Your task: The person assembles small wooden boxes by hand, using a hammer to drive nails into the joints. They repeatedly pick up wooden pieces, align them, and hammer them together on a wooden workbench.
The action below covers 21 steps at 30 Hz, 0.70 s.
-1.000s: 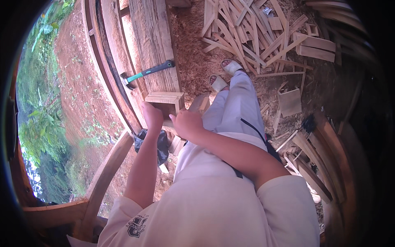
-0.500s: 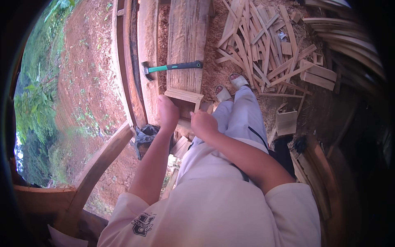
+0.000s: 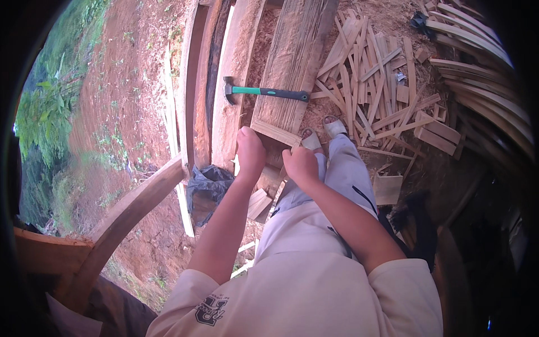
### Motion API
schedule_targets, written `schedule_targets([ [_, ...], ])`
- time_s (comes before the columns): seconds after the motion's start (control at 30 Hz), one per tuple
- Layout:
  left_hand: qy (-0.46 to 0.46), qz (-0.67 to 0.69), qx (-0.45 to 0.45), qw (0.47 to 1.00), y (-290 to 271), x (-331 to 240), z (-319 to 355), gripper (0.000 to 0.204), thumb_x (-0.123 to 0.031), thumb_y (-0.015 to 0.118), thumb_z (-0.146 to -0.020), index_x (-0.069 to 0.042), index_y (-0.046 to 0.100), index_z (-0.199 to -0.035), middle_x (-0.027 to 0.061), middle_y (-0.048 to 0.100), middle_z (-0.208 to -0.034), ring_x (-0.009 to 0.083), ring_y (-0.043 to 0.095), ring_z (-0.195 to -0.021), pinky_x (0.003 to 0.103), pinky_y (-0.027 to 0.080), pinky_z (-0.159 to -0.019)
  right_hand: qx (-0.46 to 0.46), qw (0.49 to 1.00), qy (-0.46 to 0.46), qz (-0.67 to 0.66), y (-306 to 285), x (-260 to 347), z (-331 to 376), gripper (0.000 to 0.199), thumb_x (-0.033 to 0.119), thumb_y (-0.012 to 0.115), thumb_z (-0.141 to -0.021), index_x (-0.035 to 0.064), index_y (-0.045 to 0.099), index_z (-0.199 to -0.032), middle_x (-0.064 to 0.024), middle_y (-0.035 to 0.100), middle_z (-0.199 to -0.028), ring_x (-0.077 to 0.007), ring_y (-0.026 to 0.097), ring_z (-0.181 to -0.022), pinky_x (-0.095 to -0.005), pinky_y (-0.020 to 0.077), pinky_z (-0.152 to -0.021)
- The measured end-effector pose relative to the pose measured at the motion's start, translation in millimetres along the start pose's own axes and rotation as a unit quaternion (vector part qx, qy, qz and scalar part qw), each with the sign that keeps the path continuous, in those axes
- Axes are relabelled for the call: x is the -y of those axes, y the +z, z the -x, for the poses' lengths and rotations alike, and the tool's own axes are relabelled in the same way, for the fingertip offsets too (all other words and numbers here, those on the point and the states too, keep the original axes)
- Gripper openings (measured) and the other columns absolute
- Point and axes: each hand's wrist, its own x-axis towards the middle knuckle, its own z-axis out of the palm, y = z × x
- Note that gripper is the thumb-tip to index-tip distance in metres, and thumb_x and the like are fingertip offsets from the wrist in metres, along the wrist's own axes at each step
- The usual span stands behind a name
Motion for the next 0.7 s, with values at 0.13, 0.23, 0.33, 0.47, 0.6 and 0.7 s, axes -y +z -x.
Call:
schedule_targets([
  [0.13, -0.002, -0.002, -0.017, 1.000, 9, 5, -2, 0.017, 0.006, 0.056, -0.091, 0.002, 0.044, -0.102, 0.0229, 0.054, -0.110, 0.0408, 0.060, -0.106, 0.043, 0.061, -0.081, 0.085, 0.995, 0.011, 0.045, -25, 21, 5, 0.047, 0.036, 0.063, -0.092, -0.0088, 0.073, -0.099, -0.0288, 0.073, -0.088, -0.0458, 0.073, -0.086, -0.0486, 0.0563, -0.089],
  [0.23, 0.007, 0.001, -0.027, 1.000, 8, 5, 1, 0.016, 0.003, 0.056, -0.092, 0.002, 0.045, -0.103, 0.0215, 0.054, -0.109, 0.0390, 0.061, -0.104, 0.044, 0.062, -0.078, 0.012, 0.993, -0.004, 0.114, -33, 26, 14, 0.060, 0.036, 0.070, -0.090, -0.0050, 0.059, -0.132, -0.0262, 0.071, -0.114, -0.0410, 0.070, -0.100, -0.0445, 0.0524, -0.095],
  [0.33, 0.006, 0.001, -0.041, 0.999, 10, 4, -1, 0.017, 0.002, 0.057, -0.091, 0.002, 0.045, -0.104, 0.0211, 0.055, -0.109, 0.0374, 0.062, -0.103, 0.042, 0.063, -0.073, -0.149, 0.917, -0.284, 0.238, -40, 26, 16, 0.083, 0.029, 0.076, -0.087, 0.0000, 0.035, -0.153, -0.0247, 0.058, -0.137, -0.0407, 0.059, -0.122, -0.0494, 0.0487, -0.100],
  [0.47, -0.045, 0.052, -0.022, 0.997, 9, -3, -1, 0.014, -0.001, 0.053, -0.094, 0.002, 0.045, -0.104, 0.0220, 0.054, -0.108, 0.0420, 0.060, -0.106, 0.048, 0.059, -0.078, -0.122, 0.793, -0.511, 0.309, -24, 24, -27, 0.069, 0.015, 0.059, -0.092, -0.0021, 0.037, -0.155, -0.0176, 0.056, -0.133, -0.0324, 0.056, -0.118, -0.0454, 0.0472, -0.100],
  [0.6, -0.069, 0.044, -0.044, 0.996, 13, -9, -1, 0.011, -0.007, 0.054, -0.096, 0.000, 0.048, -0.103, 0.0187, 0.055, -0.106, 0.0387, 0.062, -0.104, 0.049, 0.059, -0.076, -0.090, 0.794, -0.539, 0.265, -12, 23, -44, 0.068, 0.008, 0.052, -0.092, -0.0032, 0.034, -0.157, -0.0164, 0.057, -0.131, -0.0332, 0.056, -0.116, -0.0447, 0.0493, -0.097],
  [0.7, -0.054, 0.037, -0.079, 0.995, 19, -5, 2, 0.009, -0.007, 0.054, -0.095, -0.002, 0.048, -0.099, 0.0166, 0.056, -0.103, 0.0360, 0.061, -0.101, 0.047, 0.057, -0.076, -0.075, 0.795, -0.533, 0.279, -9, 19, -40, 0.068, 0.006, 0.051, -0.092, -0.0039, 0.033, -0.157, -0.0176, 0.057, -0.131, -0.0340, 0.056, -0.116, -0.0446, 0.0505, -0.095],
])
